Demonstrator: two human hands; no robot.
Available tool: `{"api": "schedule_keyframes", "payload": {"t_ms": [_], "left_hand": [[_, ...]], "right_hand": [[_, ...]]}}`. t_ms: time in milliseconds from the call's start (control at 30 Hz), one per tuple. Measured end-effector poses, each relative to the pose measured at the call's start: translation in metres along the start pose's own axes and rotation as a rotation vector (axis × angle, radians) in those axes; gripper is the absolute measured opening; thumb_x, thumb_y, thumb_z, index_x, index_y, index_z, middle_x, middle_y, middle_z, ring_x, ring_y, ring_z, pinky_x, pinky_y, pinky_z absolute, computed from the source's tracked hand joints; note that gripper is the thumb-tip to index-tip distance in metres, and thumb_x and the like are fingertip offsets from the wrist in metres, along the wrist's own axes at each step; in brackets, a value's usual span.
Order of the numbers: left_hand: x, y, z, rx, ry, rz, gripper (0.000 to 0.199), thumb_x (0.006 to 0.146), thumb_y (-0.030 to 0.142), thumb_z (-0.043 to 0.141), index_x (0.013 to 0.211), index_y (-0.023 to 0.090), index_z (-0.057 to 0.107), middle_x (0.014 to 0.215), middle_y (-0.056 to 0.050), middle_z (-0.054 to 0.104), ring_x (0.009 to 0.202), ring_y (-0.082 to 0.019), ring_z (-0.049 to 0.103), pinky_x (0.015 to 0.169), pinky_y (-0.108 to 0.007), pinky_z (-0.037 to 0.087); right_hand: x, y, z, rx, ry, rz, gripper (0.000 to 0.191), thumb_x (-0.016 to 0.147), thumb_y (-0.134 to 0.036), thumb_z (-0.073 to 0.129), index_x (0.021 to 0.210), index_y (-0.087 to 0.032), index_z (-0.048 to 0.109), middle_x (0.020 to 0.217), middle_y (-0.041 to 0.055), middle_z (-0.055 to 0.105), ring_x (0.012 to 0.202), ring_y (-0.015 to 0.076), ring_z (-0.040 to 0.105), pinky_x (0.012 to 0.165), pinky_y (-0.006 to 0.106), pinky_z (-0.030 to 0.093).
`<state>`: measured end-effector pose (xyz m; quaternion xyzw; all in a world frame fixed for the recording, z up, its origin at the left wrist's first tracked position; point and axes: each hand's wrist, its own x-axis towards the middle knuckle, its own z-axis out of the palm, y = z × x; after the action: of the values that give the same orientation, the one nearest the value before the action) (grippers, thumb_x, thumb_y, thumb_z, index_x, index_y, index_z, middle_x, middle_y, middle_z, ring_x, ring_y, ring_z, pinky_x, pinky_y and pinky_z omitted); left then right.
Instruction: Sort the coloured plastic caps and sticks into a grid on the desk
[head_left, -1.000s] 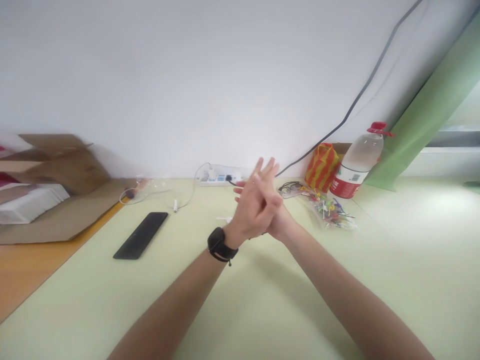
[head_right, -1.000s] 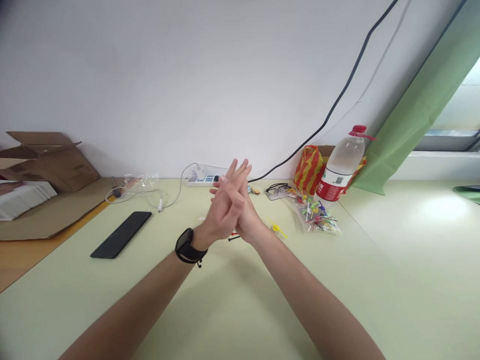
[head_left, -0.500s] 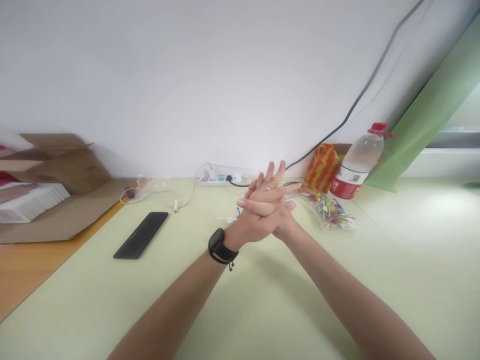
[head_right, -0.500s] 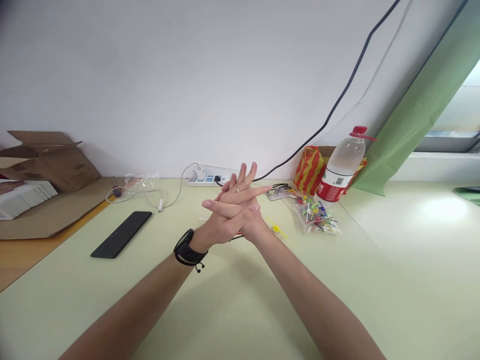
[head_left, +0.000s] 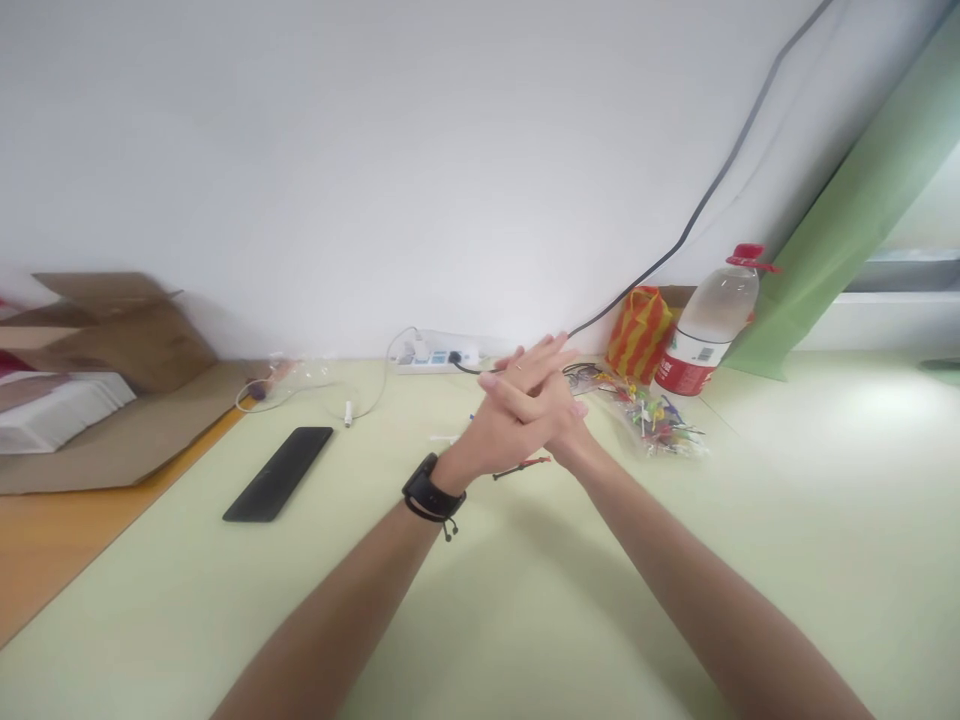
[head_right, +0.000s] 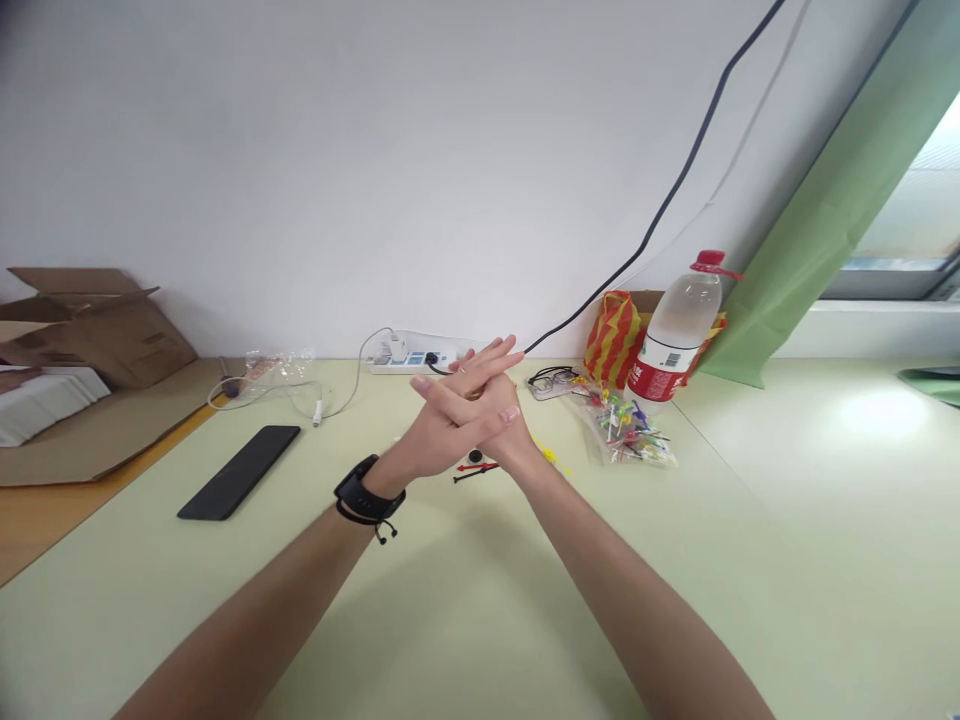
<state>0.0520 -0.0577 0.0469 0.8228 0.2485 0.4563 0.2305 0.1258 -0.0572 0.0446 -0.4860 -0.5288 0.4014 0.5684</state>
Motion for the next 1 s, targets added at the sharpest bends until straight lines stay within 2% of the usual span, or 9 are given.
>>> {"api": "schedule_keyframes", "payload": {"t_ms": [33,133,200,267,433,633,733,900,1000], "left_hand": [[0.002,0.000,-0.004,-0.075,0.023,-0.017,0.041,0.094,0.047,0.065,0.127,0.024,0.066,0.135,-0.013,0.065,0.132,-0.032,0.056,0.113,-0.049,0.043],[0.005,0.001,-0.012,-0.269,0.020,-0.141,0.031,0.094,0.051,0.063,0.092,0.019,0.065,0.094,-0.008,0.069,0.089,-0.021,0.066,0.082,-0.036,0.054],[0.004,0.004,-0.015,-0.351,-0.150,-0.234,0.038,0.094,0.054,0.061,0.078,0.020,0.055,0.073,-0.001,0.056,0.065,-0.014,0.055,0.062,-0.029,0.048],[0.002,0.008,-0.013,-0.404,-0.325,-0.291,0.042,0.093,0.057,0.062,0.075,0.020,0.050,0.067,0.002,0.046,0.057,-0.012,0.045,0.052,-0.027,0.041],[-0.004,0.010,-0.005,-0.414,-0.419,-0.325,0.041,0.095,0.060,0.057,0.082,0.021,0.054,0.072,0.001,0.047,0.063,-0.014,0.047,0.056,-0.029,0.042],[-0.006,0.007,0.003,-0.320,-0.399,-0.281,0.043,0.094,0.058,0.059,0.118,0.022,0.063,0.107,-0.011,0.064,0.091,-0.025,0.064,0.076,-0.038,0.055],[-0.006,0.007,0.004,-0.299,-0.387,-0.272,0.043,0.095,0.058,0.057,0.116,0.021,0.063,0.108,-0.011,0.063,0.091,-0.024,0.064,0.073,-0.036,0.056],[-0.002,0.005,-0.004,-0.316,-0.336,-0.283,0.041,0.095,0.058,0.057,0.082,0.020,0.052,0.077,0.000,0.048,0.066,-0.014,0.049,0.058,-0.028,0.047],[0.000,0.002,-0.007,-0.349,-0.179,-0.201,0.039,0.097,0.057,0.056,0.087,0.020,0.049,0.090,-0.002,0.050,0.081,-0.016,0.053,0.071,-0.030,0.050]], "right_hand": [[0.005,0.000,-0.014,0.043,-0.027,-0.049,0.051,0.075,-0.054,0.076,0.117,-0.027,0.066,0.120,0.0100,0.069,0.114,0.0314,0.066,0.089,0.047,0.056],[0.016,-0.004,-0.045,0.246,0.025,-0.219,0.050,0.082,-0.067,0.068,0.106,-0.023,0.064,0.106,0.0085,0.072,0.099,0.0251,0.069,0.088,0.042,0.056],[0.018,-0.011,-0.053,0.341,-0.025,-0.192,0.054,0.084,-0.075,0.058,0.097,-0.023,0.063,0.099,0.0078,0.072,0.098,0.0236,0.069,0.087,0.038,0.055],[0.017,-0.018,-0.054,0.429,-0.132,-0.098,0.061,0.082,-0.082,0.053,0.092,-0.023,0.062,0.090,0.0071,0.072,0.093,0.0236,0.070,0.081,0.035,0.056],[0.013,-0.020,-0.054,0.514,-0.337,0.116,0.065,0.077,-0.089,0.050,0.078,-0.024,0.059,0.058,0.0013,0.060,0.058,0.0203,0.063,0.055,0.032,0.049],[0.020,-0.001,-0.053,0.541,-0.188,0.069,0.060,0.086,-0.082,0.044,0.063,-0.027,0.051,0.042,-0.0040,0.035,0.041,0.0152,0.045,0.039,0.028,0.034],[0.023,0.003,-0.053,0.536,-0.158,0.026,0.061,0.085,-0.083,0.045,0.063,-0.027,0.054,0.043,-0.0038,0.034,0.041,0.0149,0.044,0.038,0.028,0.032],[0.024,-0.003,-0.050,0.498,-0.207,-0.032,0.065,0.084,-0.085,0.045,0.066,-0.025,0.061,0.056,0.0016,0.052,0.058,0.0181,0.059,0.051,0.031,0.045],[0.019,-0.008,-0.046,0.448,-0.346,-0.020,0.066,0.084,-0.086,0.044,0.072,-0.026,0.068,0.061,0.0045,0.059,0.070,0.0231,0.064,0.057,0.035,0.049]]}}
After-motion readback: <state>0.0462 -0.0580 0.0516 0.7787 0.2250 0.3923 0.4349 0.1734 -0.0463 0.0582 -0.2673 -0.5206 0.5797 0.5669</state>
